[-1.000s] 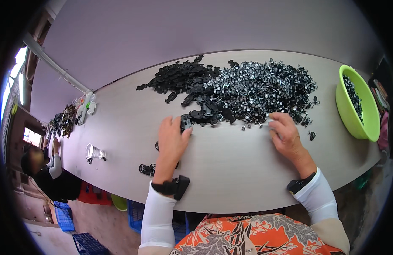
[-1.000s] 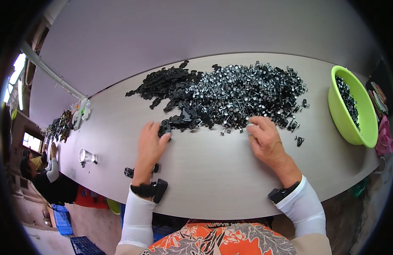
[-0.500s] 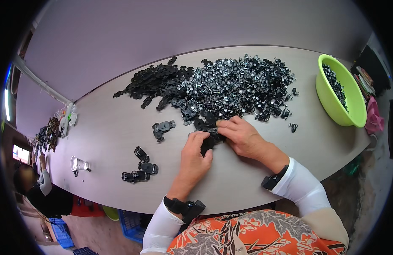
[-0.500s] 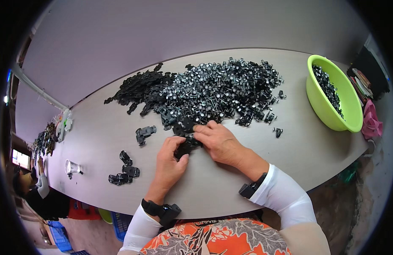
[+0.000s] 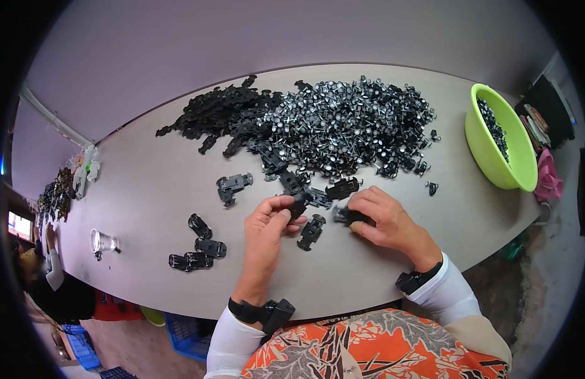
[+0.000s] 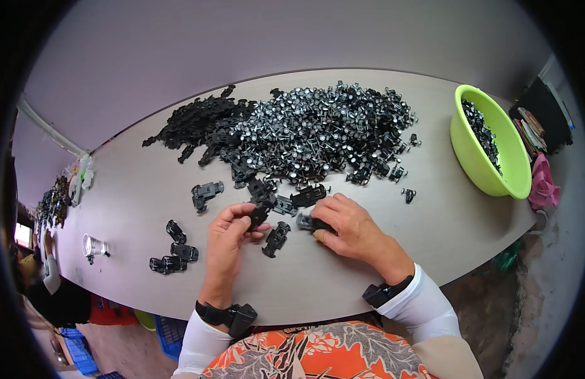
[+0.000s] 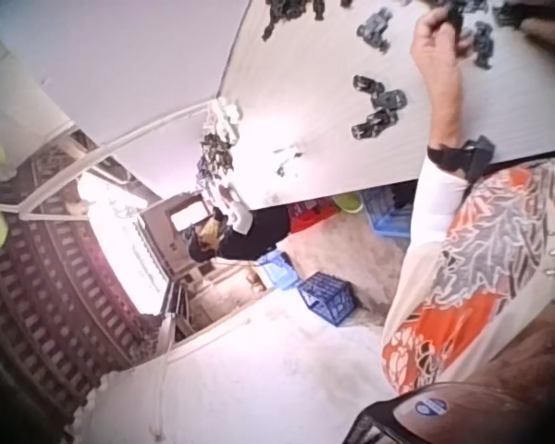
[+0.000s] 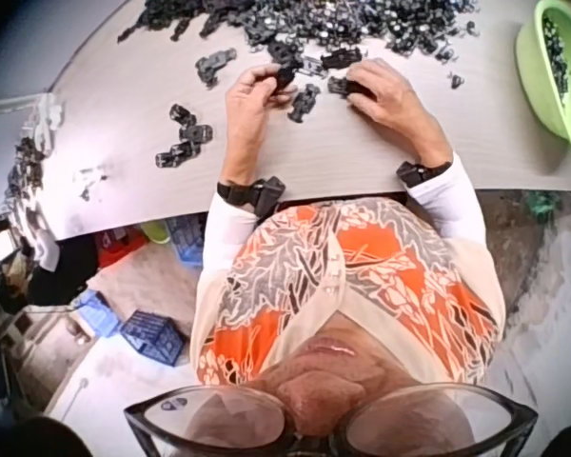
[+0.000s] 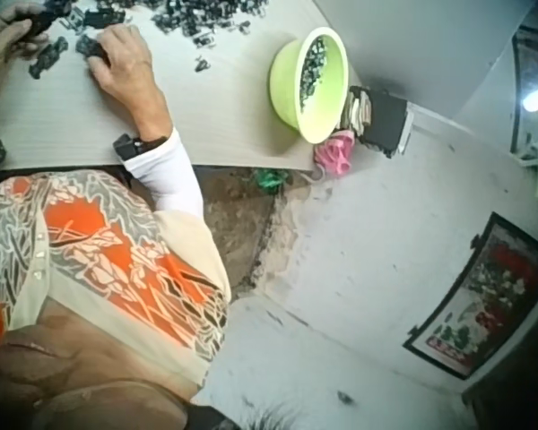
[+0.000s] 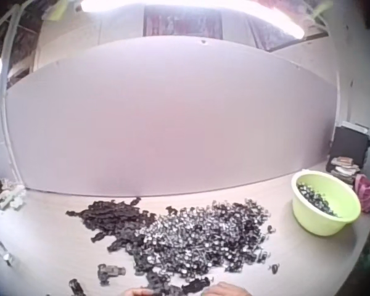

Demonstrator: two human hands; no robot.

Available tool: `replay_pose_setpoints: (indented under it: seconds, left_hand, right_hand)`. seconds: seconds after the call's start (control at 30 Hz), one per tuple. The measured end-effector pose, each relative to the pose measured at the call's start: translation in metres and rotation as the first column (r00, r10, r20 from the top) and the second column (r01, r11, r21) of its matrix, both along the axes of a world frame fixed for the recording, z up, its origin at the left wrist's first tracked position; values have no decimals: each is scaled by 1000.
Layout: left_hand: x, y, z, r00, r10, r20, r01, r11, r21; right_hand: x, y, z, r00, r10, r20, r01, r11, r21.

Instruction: The person sits at a table and assembles small black plastic components by hand. They pick up a plastic housing and insert a metal pin into it, repeating this process for multiple units. The person places the finished assemblies on the table surface.

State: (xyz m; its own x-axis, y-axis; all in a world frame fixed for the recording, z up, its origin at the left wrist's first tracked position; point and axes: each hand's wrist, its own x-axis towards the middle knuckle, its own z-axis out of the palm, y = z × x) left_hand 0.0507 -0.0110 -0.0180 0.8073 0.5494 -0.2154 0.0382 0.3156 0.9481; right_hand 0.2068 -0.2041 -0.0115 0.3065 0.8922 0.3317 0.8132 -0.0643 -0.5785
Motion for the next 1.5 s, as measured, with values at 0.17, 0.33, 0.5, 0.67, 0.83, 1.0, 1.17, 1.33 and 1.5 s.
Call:
replay_pose_setpoints:
  seconds: [0.17, 0.33, 0.5, 0.67, 0.83, 1.0, 1.17, 1.33, 1.5]
  left_hand:
    - [2, 3, -4, 995, -40, 96, 59, 977, -206]
    - [1, -3, -4, 953, -257, 158, 294, 906, -304]
    - [3, -18, -6, 868, -496, 42, 483, 818, -313]
    - [5, -12, -10, 937, -346, -38, 339, 932, -123]
    - [5, -12, 4, 943, -329, -42, 310, 921, -236]
    - [5, -18, 6, 900, -434, 44, 424, 849, -316]
    - [5, -27, 3, 859, -510, 43, 508, 840, -192]
    - [2, -29, 4, 895, -446, -3, 445, 893, -64]
    - [7, -30, 9, 870, -488, -64, 459, 851, -254]
  right_hand:
    - [9, -4, -4, 988, -141, -68, 148, 981, 125]
    - [12, 9, -6, 998, -68, 17, 66, 990, 124]
    - [5, 5, -3, 944, -126, -304, 147, 988, 49]
    - [29, 22, -17, 961, -243, 130, 219, 960, 177]
    - [21, 10, -10, 962, -247, 112, 260, 959, -115]
    - [6, -15, 8, 954, -294, -50, 268, 919, -289]
    - [10, -19, 7, 991, -132, 9, 132, 981, -140]
    - [15, -22, 4, 999, -38, 7, 39, 983, -178]
    - [10, -27, 5, 997, -83, 4, 82, 980, -184]
